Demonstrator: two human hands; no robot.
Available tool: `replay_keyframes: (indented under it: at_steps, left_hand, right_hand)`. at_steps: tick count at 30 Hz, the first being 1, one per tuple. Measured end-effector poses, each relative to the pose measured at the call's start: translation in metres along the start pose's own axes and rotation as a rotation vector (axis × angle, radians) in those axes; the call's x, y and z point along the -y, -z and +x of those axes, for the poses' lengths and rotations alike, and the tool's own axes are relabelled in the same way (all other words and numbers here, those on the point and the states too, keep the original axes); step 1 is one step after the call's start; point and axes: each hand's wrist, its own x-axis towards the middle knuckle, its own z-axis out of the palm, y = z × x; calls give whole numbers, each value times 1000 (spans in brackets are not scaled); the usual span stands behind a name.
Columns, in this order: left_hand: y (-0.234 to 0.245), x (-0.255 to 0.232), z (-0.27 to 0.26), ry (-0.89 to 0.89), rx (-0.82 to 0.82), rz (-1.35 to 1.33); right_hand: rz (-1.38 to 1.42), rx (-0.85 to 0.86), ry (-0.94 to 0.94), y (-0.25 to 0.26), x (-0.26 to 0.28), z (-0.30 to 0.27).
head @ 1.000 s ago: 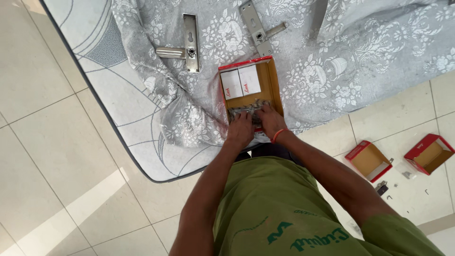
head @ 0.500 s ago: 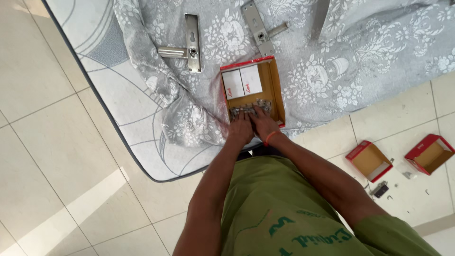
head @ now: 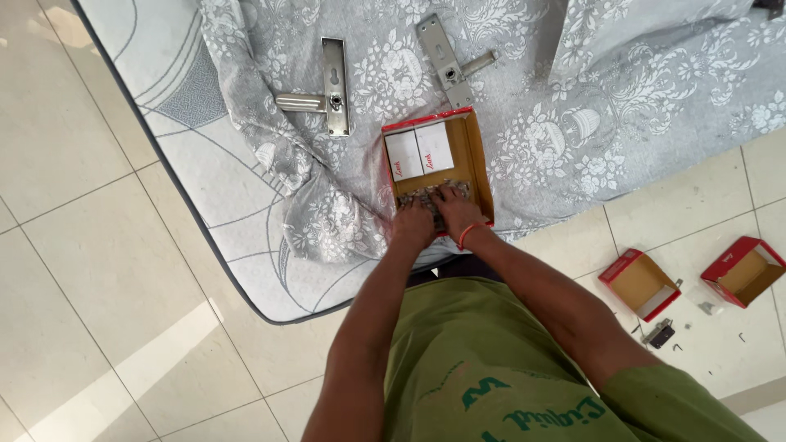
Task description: The person picks up a remote and a cable from the floor, then places door handles, a lock mechanism, and a packet of screws into a cardboard box on a bed.
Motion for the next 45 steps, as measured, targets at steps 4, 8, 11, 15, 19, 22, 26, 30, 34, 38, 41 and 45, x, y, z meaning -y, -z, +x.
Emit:
replay_keyframes:
  at_steps: [4,8,11,15,19,22,26,30,34,38,41,45]
  left_hand:
    - [-1,5,-1,-19,-114,70]
    - [-26,5,-3,-36,-200,150]
    - [-26,8,4,-25,-152,121]
    - [-15,6,6,-33,-37,98]
    - [-10,3,-7,-42,-136,84]
    - [-6,2,-15,-43,-246,82]
    - [8,-2,-23,-40,-247,91]
    - [7,-5,-23,-68,-271,79]
    - [-9,-4,-8,-38,-114,-59]
    - [-28,0,7,-23,-127,-98]
    - [-35,11,11,-36,-165,-66]
    - [-18,5,17,-34,201,-44]
  right_hand:
    - [-10,-41,-97,39,13,-8]
    - [102,157,-369,43,13,-13]
    - [34,-28,-277,23,9,-5]
    - [215,13,-367,16,-3,0]
    - [257,-81,-357,14,0,7]
    - [276,-216,-209,19,-8,8]
    - [353,-244,-108,30,-19,8]
    - [309,-260,-228,21,-16,12]
    - [363,-194,-476,12,-13,16]
    - [410,-342,-540,-2,-13,16]
    - [450,-303,-524,-8,-18,13]
    - [418,-355,-181,-6,-34,13]
